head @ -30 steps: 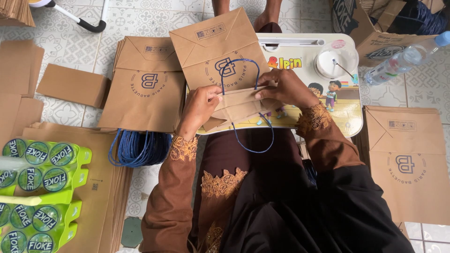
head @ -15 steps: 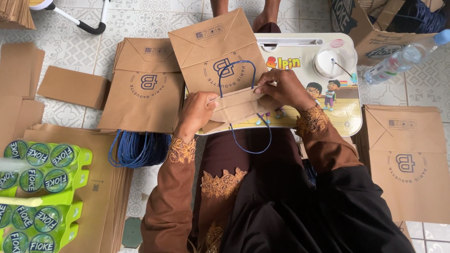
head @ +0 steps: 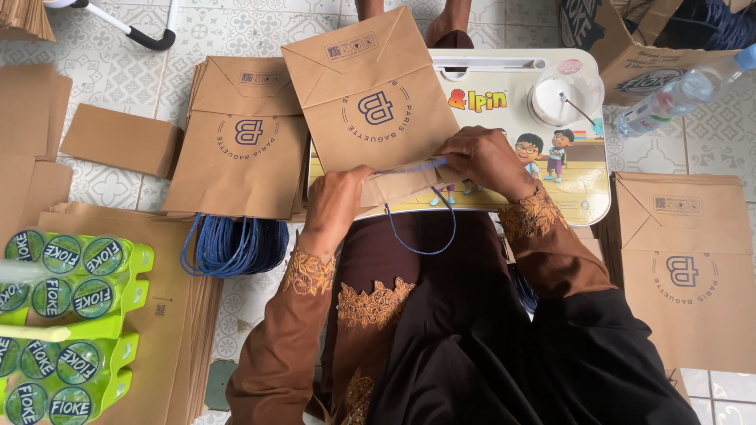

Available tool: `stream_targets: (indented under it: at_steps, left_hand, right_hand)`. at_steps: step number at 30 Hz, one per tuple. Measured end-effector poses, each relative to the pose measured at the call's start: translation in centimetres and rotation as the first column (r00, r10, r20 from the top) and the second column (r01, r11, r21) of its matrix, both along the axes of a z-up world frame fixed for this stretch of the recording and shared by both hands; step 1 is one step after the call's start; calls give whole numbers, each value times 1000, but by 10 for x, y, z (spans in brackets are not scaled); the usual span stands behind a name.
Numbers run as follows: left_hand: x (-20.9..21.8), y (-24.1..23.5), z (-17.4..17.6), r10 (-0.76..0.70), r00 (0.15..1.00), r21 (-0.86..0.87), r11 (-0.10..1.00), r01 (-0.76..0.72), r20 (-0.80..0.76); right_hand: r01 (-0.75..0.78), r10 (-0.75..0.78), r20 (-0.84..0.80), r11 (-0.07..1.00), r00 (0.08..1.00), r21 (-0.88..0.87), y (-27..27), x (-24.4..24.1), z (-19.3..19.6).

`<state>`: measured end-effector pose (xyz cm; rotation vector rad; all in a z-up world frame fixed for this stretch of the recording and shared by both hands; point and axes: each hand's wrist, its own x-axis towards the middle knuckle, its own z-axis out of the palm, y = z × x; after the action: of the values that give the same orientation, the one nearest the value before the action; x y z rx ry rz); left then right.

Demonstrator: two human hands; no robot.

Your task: The person sits on the floor and assembles brown paper bags by applying glue to the handle attachment points and inserting blue twisted paper handles. They press the handles into place and then fold the bottom of the bag to form its base.

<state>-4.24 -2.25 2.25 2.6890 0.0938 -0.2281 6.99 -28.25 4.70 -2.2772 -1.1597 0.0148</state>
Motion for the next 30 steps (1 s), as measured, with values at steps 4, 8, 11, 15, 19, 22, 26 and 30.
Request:
stream_targets:
  at_steps: [4,8,11,15,19,22,26,30]
  left_hand:
    - [-19,-4,-28,-103,970,1,994,105,220]
    - [-32,-4,-28,-187,907,20,981,194,376]
    - [-32,-3,-29,-196,898,36,980,198,393]
    - [-37,0,-44,-257,861,163,965,204,440]
    - [-46,-4,-45,-278,839,239,954,182,468]
    - [-49,-7,-43,-292,832,274,945,176,472]
    - [-55,-14,-30,-285,885,271,943,192,367]
    - [-46,-27,2,-236,959,123,968,218,156]
  right_hand:
    - [-51,50,13,996,999,68,-4,-17,-3]
    - [-79,76,24,983,997,169,-3,-33,8]
    - [-87,80,48,980,996,179,-3,-34,7]
    - [-132,124,133,990,983,49,-10,-28,-9]
    - [-152,153,161,988,975,-20,-15,-31,-8]
    - [-163,167,156,986,973,-38,-20,-33,-16]
    - [-96,129,224,984,966,-151,-20,-40,-18]
    - [-29,101,274,966,956,-255,-19,-43,-22]
